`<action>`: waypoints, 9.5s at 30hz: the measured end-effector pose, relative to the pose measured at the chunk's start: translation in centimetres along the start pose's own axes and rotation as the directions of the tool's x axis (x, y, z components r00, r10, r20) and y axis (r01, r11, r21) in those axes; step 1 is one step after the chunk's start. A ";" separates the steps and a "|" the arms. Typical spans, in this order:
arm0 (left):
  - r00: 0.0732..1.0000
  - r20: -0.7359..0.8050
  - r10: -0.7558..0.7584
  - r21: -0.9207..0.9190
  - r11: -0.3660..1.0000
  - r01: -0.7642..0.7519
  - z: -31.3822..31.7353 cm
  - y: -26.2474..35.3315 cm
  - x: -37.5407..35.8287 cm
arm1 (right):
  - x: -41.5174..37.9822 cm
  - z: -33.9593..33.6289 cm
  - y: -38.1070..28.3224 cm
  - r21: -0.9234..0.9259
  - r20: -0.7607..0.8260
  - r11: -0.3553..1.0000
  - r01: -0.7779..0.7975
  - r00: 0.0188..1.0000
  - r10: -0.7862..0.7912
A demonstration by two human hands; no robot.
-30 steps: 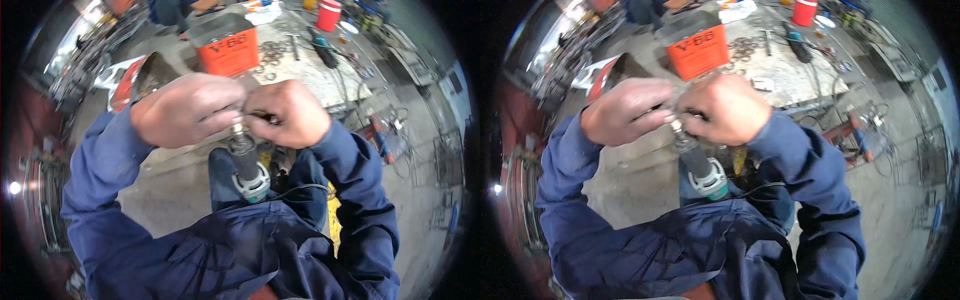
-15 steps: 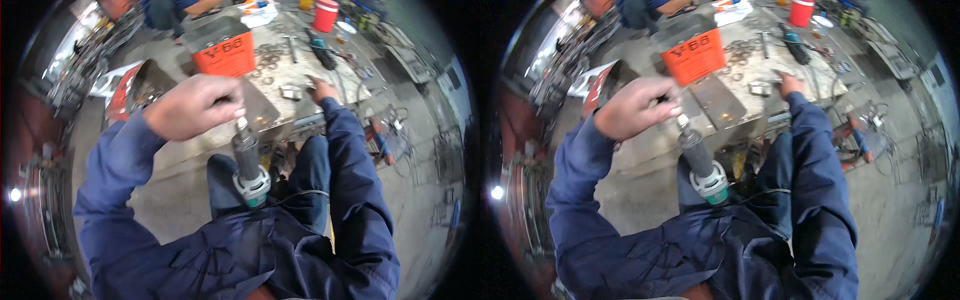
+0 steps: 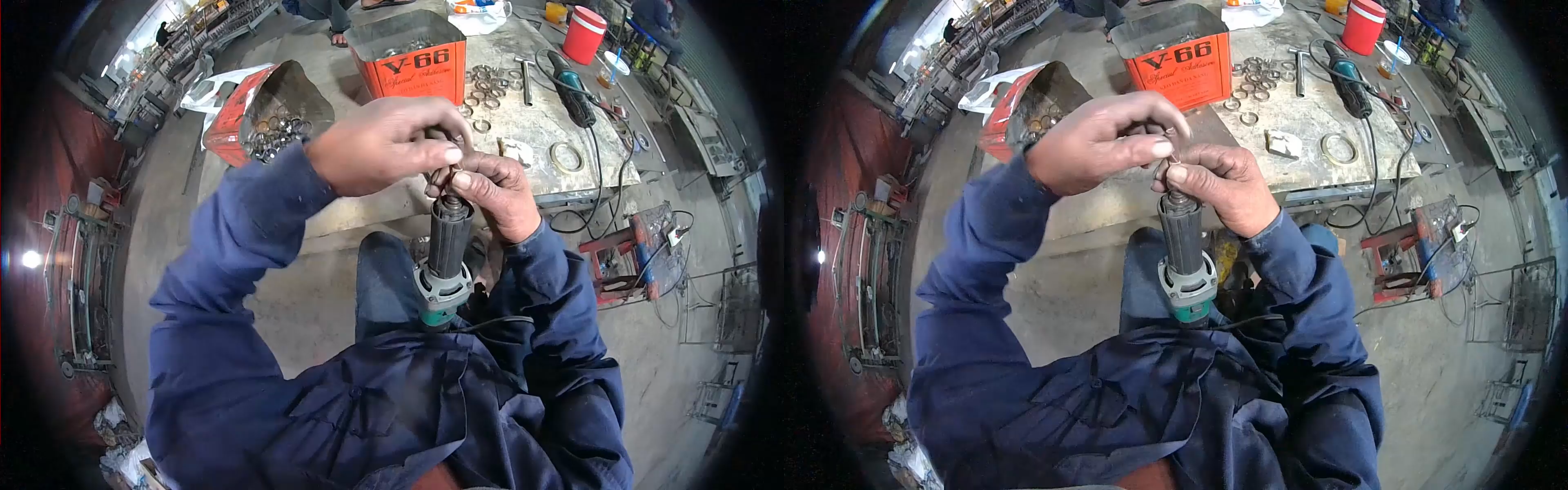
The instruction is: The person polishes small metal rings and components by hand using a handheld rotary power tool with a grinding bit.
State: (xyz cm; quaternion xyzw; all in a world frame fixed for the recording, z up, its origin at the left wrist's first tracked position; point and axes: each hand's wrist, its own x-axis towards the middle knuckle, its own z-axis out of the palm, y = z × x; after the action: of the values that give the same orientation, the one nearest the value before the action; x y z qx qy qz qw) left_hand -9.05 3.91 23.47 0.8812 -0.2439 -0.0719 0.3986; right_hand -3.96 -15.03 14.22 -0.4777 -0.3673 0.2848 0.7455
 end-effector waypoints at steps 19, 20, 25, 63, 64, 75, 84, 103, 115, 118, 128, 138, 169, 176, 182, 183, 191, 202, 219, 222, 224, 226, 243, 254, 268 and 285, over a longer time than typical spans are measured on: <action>0.986 -0.063 -0.157 -0.891 0.453 0.015 21.6 -5.6 -0.4 | -4.9 -5.2 -2.8 -0.299 -0.261 0.944 0.141 0.939 -0.223; 0.989 -0.047 -0.139 -0.949 0.316 -0.001 21.1 -4.6 0.5 | -6.9 -5.2 -2.2 -0.250 -0.272 0.966 0.060 0.954 -0.130; 0.991 -0.114 -0.069 -0.904 0.420 -0.075 23.6 -4.3 4.1 | -10.0 -3.8 -0.2 -0.259 -0.579 0.953 0.156 0.765 -0.283; 0.840 0.102 -0.532 -0.884 0.338 0.322 24.4 -12.5 -9.0 | -3.0 -19.8 11.4 -0.592 -0.761 0.030 -0.805 0.572 0.306; 0.840 0.105 -0.532 -0.885 0.336 0.324 24.7 -12.9 -10.3 | -2.6 -19.6 11.2 -0.577 -0.772 0.003 -0.817 0.547 0.324; 0.755 -0.005 -0.655 -0.994 0.085 0.066 24.9 -14.0 -12.6 | -1.6 -20.6 12.4 -0.571 -0.808 -0.173 -0.803 0.510 0.295; 0.605 -0.407 -0.684 -0.856 0.516 0.009 18.9 -17.3 -13.0 | -5.6 -20.7 10.2 -0.754 -0.537 0.251 -0.607 0.789 0.296; 0.408 -0.796 -0.446 0.425 0.068 0.903 -2.4 -36.8 -12.0 | -8.1 -11.4 8.1 -0.775 -0.533 0.246 -0.582 0.811 0.240; 0.606 -0.644 -0.467 0.311 0.564 0.765 -0.9 -27.9 -5.0 | -8.2 -11.6 7.3 -0.713 -0.588 0.326 -0.620 0.783 0.203; 0.716 -0.391 -0.578 -0.291 0.816 0.499 3.3 -23.2 0.7 | -8.2 -11.6 7.3 -0.701 -0.594 0.322 -0.636 0.771 0.230; 0.831 0.272 -0.485 -0.432 0.710 0.556 11.3 -22.7 8.3 | -8.8 -11.5 6.5 -0.668 -0.611 0.344 -0.659 0.751 0.252; 0.819 0.208 -0.535 -0.554 0.626 0.549 12.3 -22.0 8.8 | -9.3 -12.1 8.3 -0.725 -0.557 0.292 -0.624 0.781 0.283; 0.816 0.223 -0.534 -0.514 0.647 0.563 12.7 -20.4 8.3 | -4.6 -11.4 12.2 -0.748 -0.478 0.258 -0.612 0.766 0.431; 0.853 0.105 -0.511 -0.610 0.644 0.461 13.9 -20.8 6.7 | -4.3 -11.2 12.5 -0.759 -0.494 0.194 -0.621 0.744 0.450; 0.855 0.114 -0.506 -0.658 0.606 0.447 14.0 -21.0 6.8 | -4.4 -10.7 13.0 -0.780 -0.436 0.259 -0.569 0.792 0.428; 0.853 0.127 -0.505 -0.649 0.608 0.457 13.8 -20.8 6.8 | -4.3 -10.7 13.0 -0.780 -0.436 0.260 -0.570 0.791 0.429; 0.869 0.102 -0.484 -0.641 0.636 0.430 14.4 -21.3 7.5 | -3.6 -10.6 12.0 -0.763 -0.500 0.162 -0.626 0.730 0.466; 0.861 0.122 -0.494 -0.716 0.556 0.421 14.2 -20.9 6.8 | -4.5 -11.1 14.0 -0.780 -0.470 0.187 -0.597 0.756 0.455; 0.866 0.054 -0.497 -0.747 0.556 0.365 15.1 -21.5 5.7 | -4.3 -10.9 13.8 -0.795 -0.424 0.229 -0.561 0.785 0.452; 0.856 0.040 -0.516 -0.797 0.500 0.339 15.5 -21.5 5.6 | -4.0 -10.8 13.2 -0.750 -0.488 0.212 -0.627 0.740 0.463; 0.853 0.018 -0.521 -0.797 0.508 0.327 16.1 -22.1 5.4 | -4.3 -10.9 13.8 -0.787 -0.462 0.202 -0.583 0.774 0.434; 0.850 -0.005 -0.528 -0.797 0.515 0.315 16.5 -22.3 5.2 | -4.6 -11.0 14.1 -0.800 -0.424 0.222 -0.557 0.787 0.447; 0.812 -0.123 -0.570 -0.779 0.563 0.277 18.6 -23.0 6.2 | -5.5 -11.9 15.0 -0.826 -0.376 0.262 -0.499 0.834 0.405; 0.815 -0.251 -0.523 -0.575 0.758 0.309 18.2 -22.1 6.3 | -5.0 -11.3 14.0 -0.819 -0.427 0.259 -0.513 0.845 0.323; 0.826 -0.325 -0.460 -0.482 0.833 0.274 18.3 -22.5 6.4 | -4.5 -11.3 14.2 -0.809 -0.408 0.259 -0.528 0.820 0.401; 0.839 -0.104 -0.534 -0.776 0.572 0.267 17.5 -22.7 6.0 | -4.1 -10.8 13.1 -0.776 -0.505 0.175 -0.606 0.763 0.403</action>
State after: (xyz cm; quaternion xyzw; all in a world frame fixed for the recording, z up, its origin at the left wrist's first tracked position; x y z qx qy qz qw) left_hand -1.04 2.10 -4.60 0.6753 0.0855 -0.1059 0.7249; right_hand 1.56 -18.65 -1.98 -0.9216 -0.2093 0.2176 0.2439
